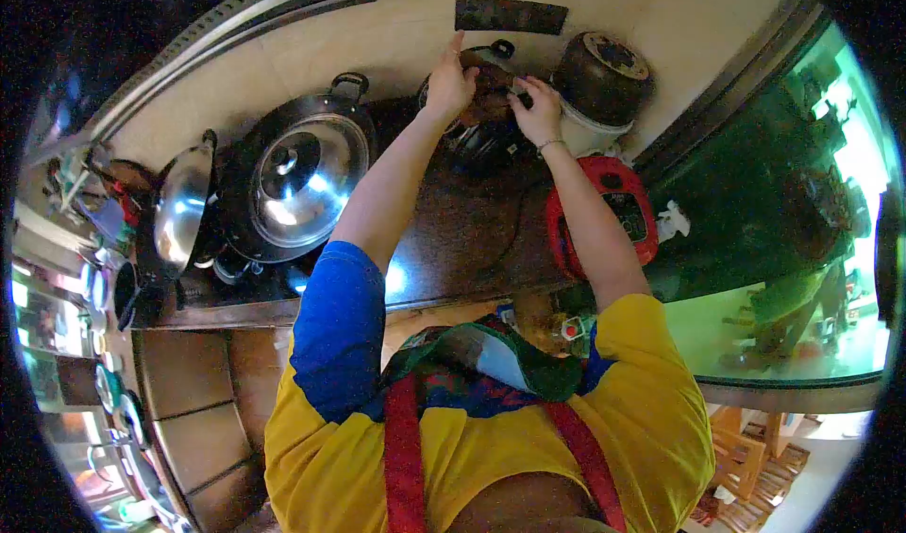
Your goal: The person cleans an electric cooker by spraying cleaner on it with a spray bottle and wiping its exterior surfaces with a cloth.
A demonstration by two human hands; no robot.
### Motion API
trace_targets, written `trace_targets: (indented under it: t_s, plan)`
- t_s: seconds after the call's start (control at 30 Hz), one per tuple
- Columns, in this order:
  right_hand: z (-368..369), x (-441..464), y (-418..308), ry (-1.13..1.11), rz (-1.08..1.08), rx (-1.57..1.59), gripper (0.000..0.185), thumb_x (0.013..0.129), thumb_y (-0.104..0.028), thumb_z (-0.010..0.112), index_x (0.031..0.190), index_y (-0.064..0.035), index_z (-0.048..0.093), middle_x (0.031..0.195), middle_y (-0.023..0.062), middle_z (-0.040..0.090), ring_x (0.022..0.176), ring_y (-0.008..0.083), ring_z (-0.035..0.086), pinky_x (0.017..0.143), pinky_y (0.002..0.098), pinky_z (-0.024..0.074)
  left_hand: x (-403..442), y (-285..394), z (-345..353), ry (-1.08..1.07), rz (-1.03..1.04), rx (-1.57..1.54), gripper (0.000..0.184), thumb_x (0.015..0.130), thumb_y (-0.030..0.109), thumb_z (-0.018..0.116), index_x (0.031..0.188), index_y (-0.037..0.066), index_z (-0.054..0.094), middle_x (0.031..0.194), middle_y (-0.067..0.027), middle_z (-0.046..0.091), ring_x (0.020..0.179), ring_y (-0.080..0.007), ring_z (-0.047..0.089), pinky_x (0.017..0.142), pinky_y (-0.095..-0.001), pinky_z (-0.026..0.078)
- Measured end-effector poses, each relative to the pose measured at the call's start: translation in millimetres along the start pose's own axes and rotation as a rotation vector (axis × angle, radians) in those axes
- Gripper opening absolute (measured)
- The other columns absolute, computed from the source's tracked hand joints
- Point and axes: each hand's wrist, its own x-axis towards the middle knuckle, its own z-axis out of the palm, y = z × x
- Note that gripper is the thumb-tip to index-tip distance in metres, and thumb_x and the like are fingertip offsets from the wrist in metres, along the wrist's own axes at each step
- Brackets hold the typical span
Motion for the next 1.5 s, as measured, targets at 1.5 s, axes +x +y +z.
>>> trace_targets:
  t_s: [1.5]
  plan:
    - [-3, 36, -13, -0.127, 0.027, -0.32, 0.018, 0.075, -0.022, 0.066, 0.088, -0.012, 0.072, 0.1, 0.0101, 0.062, 0.105, 0.0293, 0.053, 0.09, 0.0521, 0.0375, -7, 22, 23, -0.454, 0.098, 0.667, 0.03, 0.076, 0.021, 0.064, 0.099, 0.002, 0.068, 0.098, -0.0223, 0.065, 0.089, -0.0369, 0.065, 0.08, -0.0449, 0.053]
